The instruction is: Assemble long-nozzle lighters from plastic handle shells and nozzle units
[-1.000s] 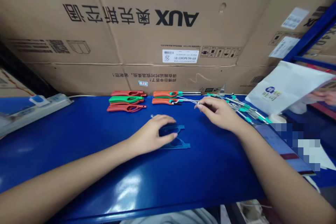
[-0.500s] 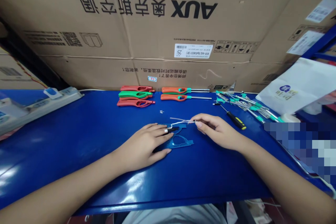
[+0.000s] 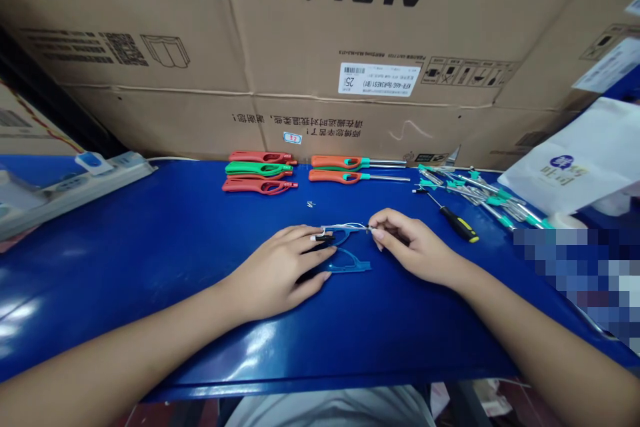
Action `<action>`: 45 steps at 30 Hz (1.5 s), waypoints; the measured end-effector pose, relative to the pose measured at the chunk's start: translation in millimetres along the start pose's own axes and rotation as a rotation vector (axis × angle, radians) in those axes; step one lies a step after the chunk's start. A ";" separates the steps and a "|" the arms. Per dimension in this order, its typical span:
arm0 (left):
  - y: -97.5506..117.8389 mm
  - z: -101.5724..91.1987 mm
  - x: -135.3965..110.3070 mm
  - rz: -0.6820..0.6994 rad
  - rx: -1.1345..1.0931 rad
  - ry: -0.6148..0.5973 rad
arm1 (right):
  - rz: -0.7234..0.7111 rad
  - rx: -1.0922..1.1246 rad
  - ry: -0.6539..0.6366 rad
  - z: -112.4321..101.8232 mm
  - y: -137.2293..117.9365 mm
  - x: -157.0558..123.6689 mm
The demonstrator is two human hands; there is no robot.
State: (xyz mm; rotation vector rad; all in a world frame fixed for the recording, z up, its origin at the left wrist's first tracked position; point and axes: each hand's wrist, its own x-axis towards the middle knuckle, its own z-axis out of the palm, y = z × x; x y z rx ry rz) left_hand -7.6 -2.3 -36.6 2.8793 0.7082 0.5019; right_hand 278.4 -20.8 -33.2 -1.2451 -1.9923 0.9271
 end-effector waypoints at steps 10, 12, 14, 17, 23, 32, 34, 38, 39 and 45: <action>0.7 -2.9 2.4 -0.099 -0.234 0.392 | -0.030 -0.060 0.035 -3.3 -4.2 -2.1; 2.9 -4.0 2.4 -0.091 -0.236 0.425 | -0.025 -0.055 0.021 -2.3 -4.9 -2.8; 4.5 -4.2 2.5 -0.067 -0.233 0.438 | -0.019 -0.051 0.013 -1.5 -4.7 -3.3; 5.5 -3.2 2.6 -0.060 -0.212 0.458 | -0.009 -0.054 0.006 -1.3 -3.2 -3.6; 5.5 -0.2 2.8 -0.154 -0.187 0.531 | -0.030 -0.063 -0.017 -3.6 -2.6 -4.9; 4.0 5.2 0.5 -0.118 -0.168 0.552 | -0.004 0.003 -0.031 -3.3 -1.3 -6.1; 4.6 4.9 -0.3 -0.118 -0.169 0.555 | -0.013 0.017 -0.034 -3.8 -1.6 -6.4; 7.3 2.8 0.5 -0.196 -0.239 0.532 | -0.045 0.083 -0.047 -4.3 -2.2 -7.1; 7.9 2.4 1.0 -0.212 -0.259 0.525 | -0.055 0.112 -0.051 -4.1 -2.5 -7.1; 7.8 1.5 3.2 -0.257 -0.336 0.493 | -0.081 0.184 -0.105 -4.1 -5.5 -5.8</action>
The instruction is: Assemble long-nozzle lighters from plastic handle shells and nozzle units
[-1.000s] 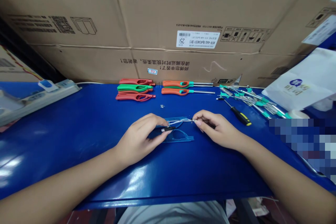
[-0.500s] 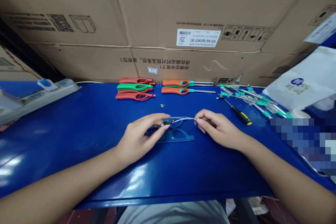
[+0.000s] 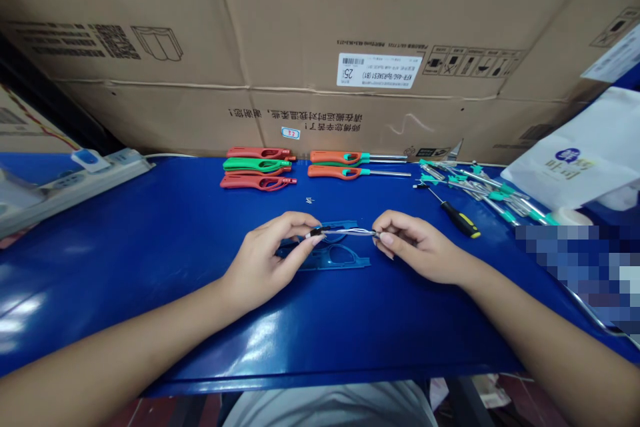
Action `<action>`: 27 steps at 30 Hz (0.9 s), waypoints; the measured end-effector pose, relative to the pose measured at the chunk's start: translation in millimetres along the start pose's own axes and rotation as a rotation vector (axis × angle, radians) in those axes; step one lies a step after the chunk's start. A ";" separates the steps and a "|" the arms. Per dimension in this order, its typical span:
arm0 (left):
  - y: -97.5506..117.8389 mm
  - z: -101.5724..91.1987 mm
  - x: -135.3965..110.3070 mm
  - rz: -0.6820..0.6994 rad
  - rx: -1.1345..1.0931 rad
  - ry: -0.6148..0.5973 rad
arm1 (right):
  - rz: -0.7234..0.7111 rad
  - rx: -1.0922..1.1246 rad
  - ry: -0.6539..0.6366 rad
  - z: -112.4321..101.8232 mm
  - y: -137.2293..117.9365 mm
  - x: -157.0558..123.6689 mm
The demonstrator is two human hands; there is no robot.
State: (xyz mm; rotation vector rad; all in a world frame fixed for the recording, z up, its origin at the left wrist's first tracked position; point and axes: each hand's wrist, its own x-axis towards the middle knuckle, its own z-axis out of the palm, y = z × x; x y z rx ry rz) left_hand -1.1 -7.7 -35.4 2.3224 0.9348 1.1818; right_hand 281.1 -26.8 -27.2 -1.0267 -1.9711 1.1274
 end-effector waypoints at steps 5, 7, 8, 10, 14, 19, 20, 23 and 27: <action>-4.5 -3.5 2.7 0.051 0.027 -0.025 | -0.040 -0.189 -0.066 -4.2 -2.4 -0.8; -6.2 -5.6 4.9 0.099 0.038 -0.059 | -0.058 -0.255 -0.088 -5.8 -3.4 -0.9; -6.9 -6.6 6.2 0.125 0.045 -0.088 | -0.059 -0.286 -0.100 -6.4 -3.6 -0.9; -8.2 -8.1 8.5 0.160 0.072 -0.158 | -0.060 -0.341 -0.129 -7.5 -3.6 -0.8; -10.5 -8.8 10.7 0.152 0.135 -0.294 | -0.088 -0.411 -0.164 -9.1 -1.4 -1.4; -10.4 -8.6 9.7 0.135 0.171 -0.381 | -0.114 -0.471 -0.171 -9.1 0.8 -2.7; -10.1 -9.0 9.5 0.133 0.170 -0.383 | -0.120 -0.472 -0.166 -8.9 0.8 -2.7; -9.1 -10.3 9.2 0.128 0.170 -0.373 | -0.140 -0.460 -0.133 -9.0 0.4 -2.7; -8.3 -11.4 9.6 0.134 0.167 -0.363 | -0.139 -0.468 -0.104 -10.9 0.1 -3.4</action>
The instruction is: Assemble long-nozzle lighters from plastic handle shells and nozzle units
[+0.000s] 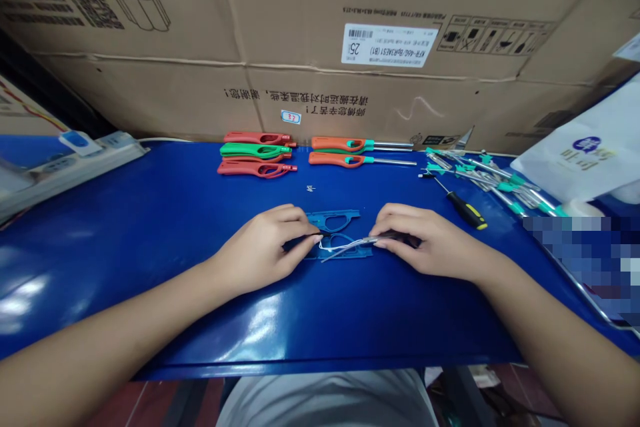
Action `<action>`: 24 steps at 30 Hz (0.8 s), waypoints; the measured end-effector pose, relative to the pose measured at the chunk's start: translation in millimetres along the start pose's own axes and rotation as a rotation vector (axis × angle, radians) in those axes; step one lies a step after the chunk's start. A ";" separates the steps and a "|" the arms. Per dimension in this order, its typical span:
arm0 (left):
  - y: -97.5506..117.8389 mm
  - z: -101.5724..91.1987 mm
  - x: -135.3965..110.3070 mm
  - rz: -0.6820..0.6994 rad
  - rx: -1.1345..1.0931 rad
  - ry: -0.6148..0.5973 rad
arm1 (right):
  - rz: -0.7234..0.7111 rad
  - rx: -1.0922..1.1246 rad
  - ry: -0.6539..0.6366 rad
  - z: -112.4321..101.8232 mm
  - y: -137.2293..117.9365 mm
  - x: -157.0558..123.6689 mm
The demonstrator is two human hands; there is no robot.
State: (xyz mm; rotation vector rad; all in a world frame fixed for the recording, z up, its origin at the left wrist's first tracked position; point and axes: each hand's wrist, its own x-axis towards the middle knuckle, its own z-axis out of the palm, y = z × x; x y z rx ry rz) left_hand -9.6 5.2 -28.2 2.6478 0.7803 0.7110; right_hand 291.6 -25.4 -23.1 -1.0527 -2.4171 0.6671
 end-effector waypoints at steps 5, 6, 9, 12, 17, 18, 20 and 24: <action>1.1 -0.1 1.1 0.000 0.010 -0.003 | 0.013 0.009 -0.027 -1.5 -0.1 -0.8; 1.0 -0.1 1.0 -0.001 0.010 -0.008 | 0.016 0.016 -0.037 -1.4 -0.3 -0.6; -0.4 0.4 0.1 0.001 0.012 -0.038 | 0.021 0.040 -0.073 -0.8 -1.1 -0.1; -2.1 1.2 -1.2 0.013 0.013 -0.057 | 0.013 0.051 -0.052 -0.8 -2.4 -0.2; -1.0 0.9 -0.6 0.016 -0.001 -0.010 | -0.015 0.043 0.049 -2.2 -3.5 -1.0; -0.5 0.4 -0.1 0.020 -0.008 0.004 | -0.018 0.043 0.059 -2.5 -3.5 -1.1; 0.4 -0.7 0.6 0.028 -0.024 0.019 | -0.015 0.044 0.064 -2.9 -3.4 -1.1; 0.9 -2.5 0.7 0.027 -0.046 -0.011 | -0.011 0.053 0.025 -2.9 -4.0 -0.9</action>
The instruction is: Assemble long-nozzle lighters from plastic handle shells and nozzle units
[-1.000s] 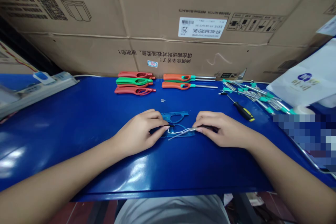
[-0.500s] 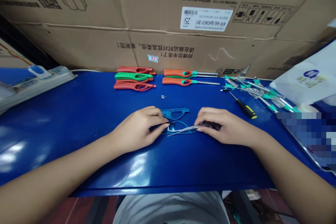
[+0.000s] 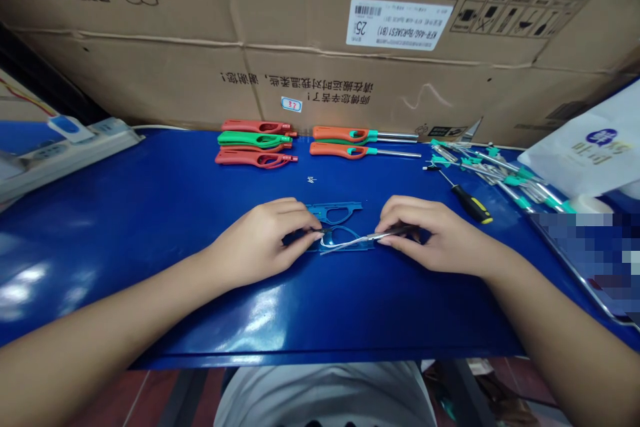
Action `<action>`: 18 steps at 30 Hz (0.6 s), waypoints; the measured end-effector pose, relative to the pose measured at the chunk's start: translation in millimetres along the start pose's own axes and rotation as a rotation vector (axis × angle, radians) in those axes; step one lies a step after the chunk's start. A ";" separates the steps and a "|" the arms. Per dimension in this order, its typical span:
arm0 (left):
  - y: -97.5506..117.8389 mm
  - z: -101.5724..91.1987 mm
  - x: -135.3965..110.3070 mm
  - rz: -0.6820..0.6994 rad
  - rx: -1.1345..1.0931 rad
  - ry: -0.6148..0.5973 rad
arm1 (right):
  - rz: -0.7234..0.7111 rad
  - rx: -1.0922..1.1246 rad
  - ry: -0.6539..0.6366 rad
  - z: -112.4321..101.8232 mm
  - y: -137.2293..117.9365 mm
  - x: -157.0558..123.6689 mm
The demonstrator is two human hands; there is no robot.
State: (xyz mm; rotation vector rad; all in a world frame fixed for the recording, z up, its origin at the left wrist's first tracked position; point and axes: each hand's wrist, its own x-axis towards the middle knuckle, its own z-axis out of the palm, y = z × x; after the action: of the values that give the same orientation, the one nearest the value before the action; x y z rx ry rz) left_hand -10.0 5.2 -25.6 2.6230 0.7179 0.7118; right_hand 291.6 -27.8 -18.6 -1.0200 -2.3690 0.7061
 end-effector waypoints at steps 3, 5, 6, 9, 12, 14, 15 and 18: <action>1.0 -0.4 -0.6 -0.009 -0.017 -0.023 | 0.003 0.031 -0.015 0.1 -0.7 -0.7; 2.3 -0.4 -0.6 -0.011 -0.039 -0.014 | 0.005 0.060 0.001 -0.3 -0.9 -1.7; 3.0 -0.4 -0.5 -0.010 -0.050 -0.002 | 0.006 0.071 0.015 -0.6 -0.9 -2.1; 4.6 -0.9 0.4 0.002 -0.079 0.047 | -0.023 0.087 0.061 -1.6 -0.5 -2.9; 5.1 -1.8 1.3 0.028 -0.097 0.094 | -0.066 0.097 0.096 -1.9 0.5 -2.8; 5.1 -2.4 1.5 0.041 -0.095 0.110 | -0.081 0.104 0.109 -1.6 1.3 -2.4; 5.1 -2.6 1.5 0.044 -0.092 0.111 | -0.085 0.106 0.111 -1.3 1.8 -2.2; 5.4 -3.1 1.2 0.053 -0.084 0.109 | -0.080 0.110 0.103 -0.4 2.8 -1.7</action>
State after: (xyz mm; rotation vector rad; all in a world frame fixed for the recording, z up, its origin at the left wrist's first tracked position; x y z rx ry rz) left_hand -8.8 2.0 -20.2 2.5519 0.6355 0.8862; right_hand 294.3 -27.3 -20.4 -0.8882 -2.2437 0.7277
